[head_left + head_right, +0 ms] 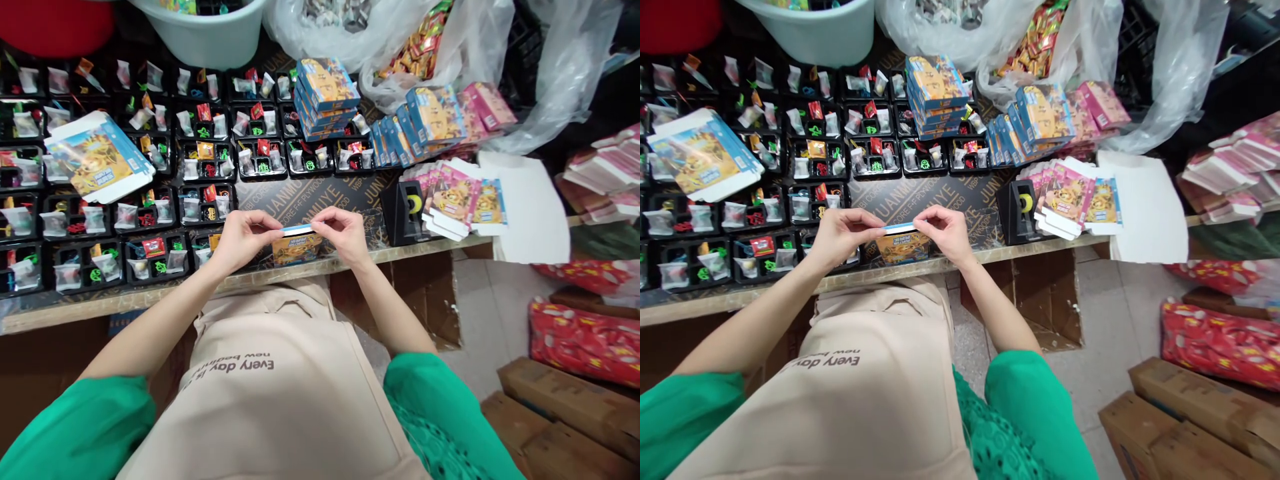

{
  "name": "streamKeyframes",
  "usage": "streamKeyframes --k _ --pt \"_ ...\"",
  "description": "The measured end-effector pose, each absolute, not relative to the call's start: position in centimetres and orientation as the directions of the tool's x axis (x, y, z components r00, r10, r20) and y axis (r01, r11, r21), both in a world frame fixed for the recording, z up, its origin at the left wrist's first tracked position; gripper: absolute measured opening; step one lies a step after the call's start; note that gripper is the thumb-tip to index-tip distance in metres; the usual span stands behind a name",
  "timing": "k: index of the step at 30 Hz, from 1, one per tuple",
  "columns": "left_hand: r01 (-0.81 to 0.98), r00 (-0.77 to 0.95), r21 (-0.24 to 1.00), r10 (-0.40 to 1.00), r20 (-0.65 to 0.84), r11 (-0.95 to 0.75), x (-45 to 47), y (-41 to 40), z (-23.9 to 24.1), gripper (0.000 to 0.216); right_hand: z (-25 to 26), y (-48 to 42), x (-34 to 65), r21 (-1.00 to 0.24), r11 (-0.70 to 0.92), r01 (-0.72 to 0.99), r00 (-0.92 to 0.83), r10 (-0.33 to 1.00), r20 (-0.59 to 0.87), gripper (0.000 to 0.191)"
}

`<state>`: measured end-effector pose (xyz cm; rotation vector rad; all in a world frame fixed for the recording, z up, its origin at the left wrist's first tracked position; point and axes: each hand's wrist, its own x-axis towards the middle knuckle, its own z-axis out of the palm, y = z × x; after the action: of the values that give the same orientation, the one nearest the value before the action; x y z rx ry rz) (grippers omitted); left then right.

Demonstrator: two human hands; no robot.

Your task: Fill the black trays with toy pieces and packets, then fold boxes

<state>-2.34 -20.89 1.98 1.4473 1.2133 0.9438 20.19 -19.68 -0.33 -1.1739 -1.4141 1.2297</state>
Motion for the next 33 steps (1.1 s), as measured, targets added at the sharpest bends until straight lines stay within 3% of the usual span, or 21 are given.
streamKeyframes --k 3,8,12,15,17,21,23,28,33 --pt "0.278 0.223 0.934 0.961 0.166 -0.226 -2.3 -21.4 2.1 0.010 -0.3 -19.5 20.5 -0.993 0.080 0.088 -0.168 0.984 0.065 0.023" --pt "0.450 0.315 0.720 0.848 0.425 -0.528 -2.7 -22.4 1.8 0.013 -0.7 -20.1 21.2 -0.959 0.249 0.131 -0.246 0.946 0.212 0.016" --pt "0.522 0.419 0.617 0.807 0.415 -0.589 -1.9 -22.3 1.5 0.013 -1.0 -21.4 21.2 -0.816 0.474 0.330 -0.258 0.877 0.405 0.008" --pt "0.547 0.537 0.575 0.782 0.315 -0.608 -0.5 -22.1 1.8 0.022 -0.5 -22.4 22.5 -0.701 0.538 0.467 -0.299 0.843 0.448 0.015" --pt "0.569 0.565 0.558 0.780 0.270 -0.604 0.0 -21.9 2.1 0.030 0.0 -23.0 25.2 -0.658 0.458 0.598 -0.174 0.875 0.451 0.026" --pt "0.667 0.552 0.452 0.800 0.235 -0.593 0.1 -21.3 2.2 0.046 0.2 -24.3 34.0 -0.573 -0.039 0.819 0.366 0.804 0.468 0.022" --pt "0.673 0.602 0.375 0.767 0.221 -0.637 0.1 -21.1 1.9 0.057 -0.2 -24.7 38.1 -0.525 -0.189 0.830 0.434 0.810 0.395 0.020" --pt "0.638 0.678 0.246 0.684 0.270 -0.730 0.6 -21.6 1.4 0.063 -1.4 -24.3 41.9 -0.618 -0.208 0.758 0.369 0.918 0.144 0.018" --pt "0.628 0.645 0.331 0.709 0.287 -0.705 1.0 -22.1 1.4 0.061 -1.5 -23.7 40.9 -0.729 -0.153 0.667 0.399 0.900 0.175 0.012"
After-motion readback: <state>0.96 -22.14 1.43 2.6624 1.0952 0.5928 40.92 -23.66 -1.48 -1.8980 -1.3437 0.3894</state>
